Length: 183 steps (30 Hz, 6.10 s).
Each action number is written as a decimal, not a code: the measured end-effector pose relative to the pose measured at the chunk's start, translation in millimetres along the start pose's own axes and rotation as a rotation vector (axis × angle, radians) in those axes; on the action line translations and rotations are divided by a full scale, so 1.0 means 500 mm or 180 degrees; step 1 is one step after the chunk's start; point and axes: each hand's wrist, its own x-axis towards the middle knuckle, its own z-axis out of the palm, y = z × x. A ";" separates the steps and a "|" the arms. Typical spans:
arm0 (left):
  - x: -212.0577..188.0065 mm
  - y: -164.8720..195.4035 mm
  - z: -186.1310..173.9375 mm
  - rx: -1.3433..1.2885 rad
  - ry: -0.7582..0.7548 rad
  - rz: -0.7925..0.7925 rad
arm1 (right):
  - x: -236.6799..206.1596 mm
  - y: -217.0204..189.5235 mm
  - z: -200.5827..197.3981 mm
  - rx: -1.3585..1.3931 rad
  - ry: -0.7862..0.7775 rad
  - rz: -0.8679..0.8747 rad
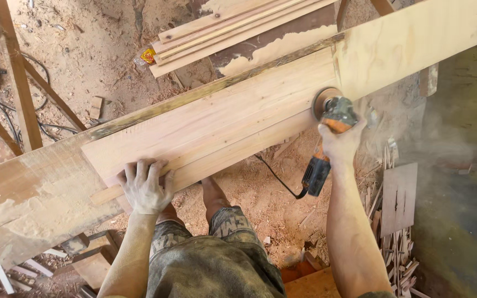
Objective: The person uses an orbital sander to smooth the surface of several wooden planks placed on a workbench. They hold each plank steady with one hand while moving the sander along its length, then set the finished plank aside and pick up the next one.
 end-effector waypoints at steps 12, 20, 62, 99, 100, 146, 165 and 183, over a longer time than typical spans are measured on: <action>-0.002 -0.005 -0.009 -0.0075 -0.0049 0.0026 | -0.226 -0.092 0.113 0.0399 -0.1156 0.0395; -0.006 -0.010 -0.019 -0.0289 -0.0005 0.0040 | -0.371 -0.173 0.165 0.0139 -0.1910 0.0420; 0.055 0.089 0.003 -0.0728 -0.0073 0.0533 | -0.387 -0.071 0.094 0.0519 -0.1304 -0.0090; 0.074 0.077 0.033 -0.0405 -0.0166 0.0475 | -0.036 0.026 0.008 0.0058 -0.0130 0.0728; 0.074 0.076 0.033 -0.0387 -0.0176 0.0487 | -0.063 0.014 0.017 0.0203 -0.0280 0.0805; 0.177 0.338 0.047 -0.0592 -0.1006 0.0189 | -0.499 0.174 -0.051 0.1312 0.0213 0.1245; 0.069 0.320 0.050 -0.4412 -0.0955 -0.4510 | -0.486 0.183 -0.048 0.1713 0.0133 0.1240; 0.030 0.060 0.005 -0.0835 0.0091 0.0478 | -0.400 -0.148 0.123 0.0037 -0.1709 -0.0634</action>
